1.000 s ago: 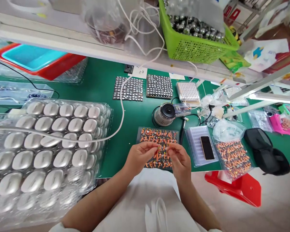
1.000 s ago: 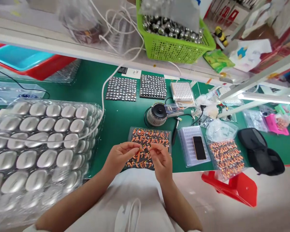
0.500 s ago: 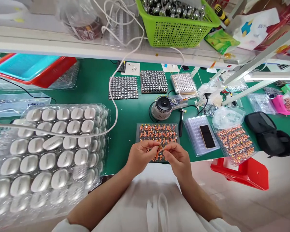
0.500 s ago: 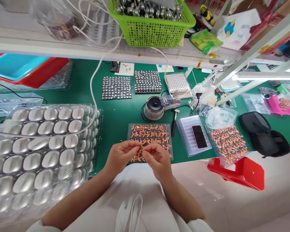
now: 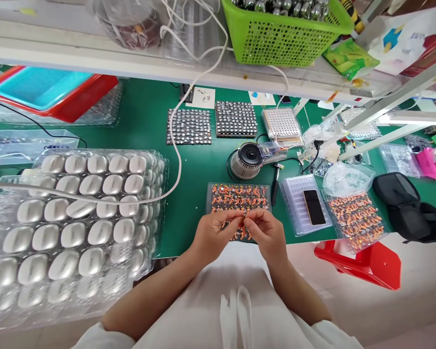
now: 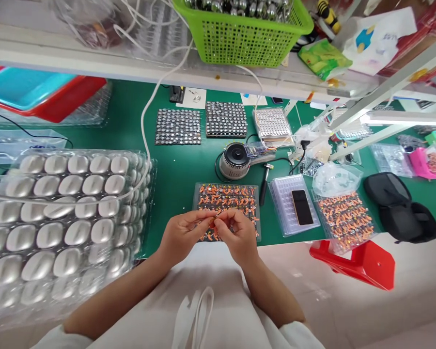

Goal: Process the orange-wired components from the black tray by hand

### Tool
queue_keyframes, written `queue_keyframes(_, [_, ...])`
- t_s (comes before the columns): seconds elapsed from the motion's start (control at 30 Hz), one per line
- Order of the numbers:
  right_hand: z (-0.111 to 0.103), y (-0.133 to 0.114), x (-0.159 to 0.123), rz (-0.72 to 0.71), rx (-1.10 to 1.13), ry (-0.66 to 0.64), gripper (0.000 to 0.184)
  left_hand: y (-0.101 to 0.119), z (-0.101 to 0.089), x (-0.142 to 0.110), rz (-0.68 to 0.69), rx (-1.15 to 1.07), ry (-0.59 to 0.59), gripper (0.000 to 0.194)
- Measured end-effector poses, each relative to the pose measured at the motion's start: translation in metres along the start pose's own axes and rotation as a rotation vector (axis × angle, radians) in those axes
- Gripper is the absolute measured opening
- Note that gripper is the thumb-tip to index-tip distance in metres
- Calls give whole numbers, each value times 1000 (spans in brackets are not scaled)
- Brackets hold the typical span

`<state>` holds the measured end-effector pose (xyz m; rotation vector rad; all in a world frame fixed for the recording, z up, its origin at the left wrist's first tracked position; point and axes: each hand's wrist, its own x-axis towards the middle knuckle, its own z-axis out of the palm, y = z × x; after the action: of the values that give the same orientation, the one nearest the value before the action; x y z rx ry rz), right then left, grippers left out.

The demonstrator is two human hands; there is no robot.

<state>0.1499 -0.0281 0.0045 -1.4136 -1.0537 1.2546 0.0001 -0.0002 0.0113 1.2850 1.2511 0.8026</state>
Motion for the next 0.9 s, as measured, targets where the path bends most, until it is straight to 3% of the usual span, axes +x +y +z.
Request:
queue_keyframes(0.67, [7,3,6,30,-27,39,10,-6,-2,-1,-3,2,-8,23])
queue_keyframes(0.9, [5,4,5,-24,-88,57,8,-6,0,-5,120,75,13,22])
